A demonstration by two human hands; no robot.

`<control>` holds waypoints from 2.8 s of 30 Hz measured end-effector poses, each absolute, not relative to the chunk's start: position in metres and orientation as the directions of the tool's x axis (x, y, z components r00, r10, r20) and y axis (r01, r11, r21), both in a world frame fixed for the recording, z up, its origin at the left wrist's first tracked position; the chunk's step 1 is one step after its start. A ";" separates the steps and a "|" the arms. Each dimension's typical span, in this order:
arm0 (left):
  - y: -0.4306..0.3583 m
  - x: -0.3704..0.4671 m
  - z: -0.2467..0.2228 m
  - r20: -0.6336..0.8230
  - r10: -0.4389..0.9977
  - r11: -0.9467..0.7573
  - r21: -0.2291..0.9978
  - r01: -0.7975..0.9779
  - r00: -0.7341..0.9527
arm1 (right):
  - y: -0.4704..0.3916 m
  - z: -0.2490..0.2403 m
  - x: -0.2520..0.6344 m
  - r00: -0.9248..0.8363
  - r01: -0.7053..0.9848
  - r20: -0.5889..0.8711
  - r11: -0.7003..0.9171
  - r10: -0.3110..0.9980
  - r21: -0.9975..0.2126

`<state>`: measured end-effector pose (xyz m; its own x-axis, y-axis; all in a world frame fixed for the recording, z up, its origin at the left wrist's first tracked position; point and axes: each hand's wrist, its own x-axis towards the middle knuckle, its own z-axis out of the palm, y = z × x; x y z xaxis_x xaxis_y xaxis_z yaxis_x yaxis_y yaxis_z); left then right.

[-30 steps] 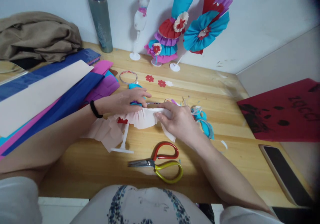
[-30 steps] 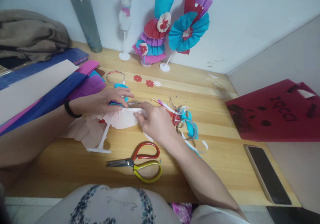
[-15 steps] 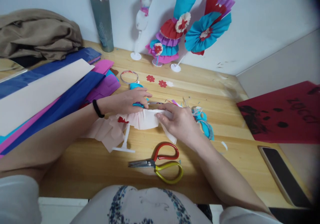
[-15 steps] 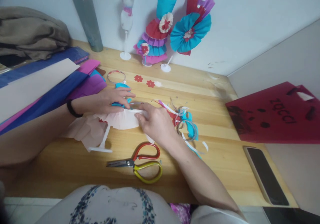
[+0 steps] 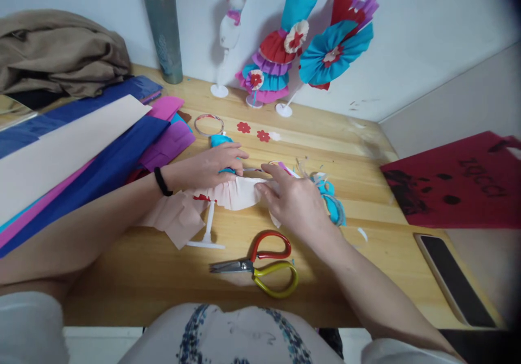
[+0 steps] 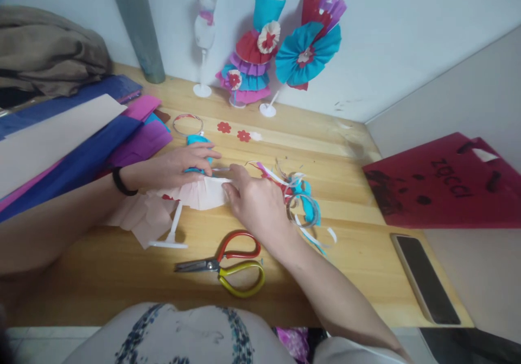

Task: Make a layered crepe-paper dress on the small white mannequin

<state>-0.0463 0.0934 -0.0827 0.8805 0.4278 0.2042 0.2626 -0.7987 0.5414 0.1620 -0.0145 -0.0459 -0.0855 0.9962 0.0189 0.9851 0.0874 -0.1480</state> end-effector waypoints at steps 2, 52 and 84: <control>0.093 -0.046 -0.086 0.201 0.445 -0.792 0.544 0.278 0.873 | -0.018 -0.047 0.164 -0.095 0.972 0.023 0.098 0.995 -0.215; 0.094 -0.046 -0.087 0.185 0.422 -0.820 0.496 0.286 0.888 | -0.016 -0.036 0.201 -0.355 0.487 -0.275 -0.074 0.894 -0.870; 0.089 -0.042 -0.091 0.194 0.482 -0.780 0.539 0.318 0.854 | -0.030 -0.058 0.170 -0.034 0.859 0.169 0.115 0.985 -0.499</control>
<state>-0.0421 0.0890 -0.0905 0.8544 0.4819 0.1941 0.3176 -0.7801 0.5390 0.1699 -0.0298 -0.0576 -0.0341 0.9851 0.1687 0.8591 0.1151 -0.4987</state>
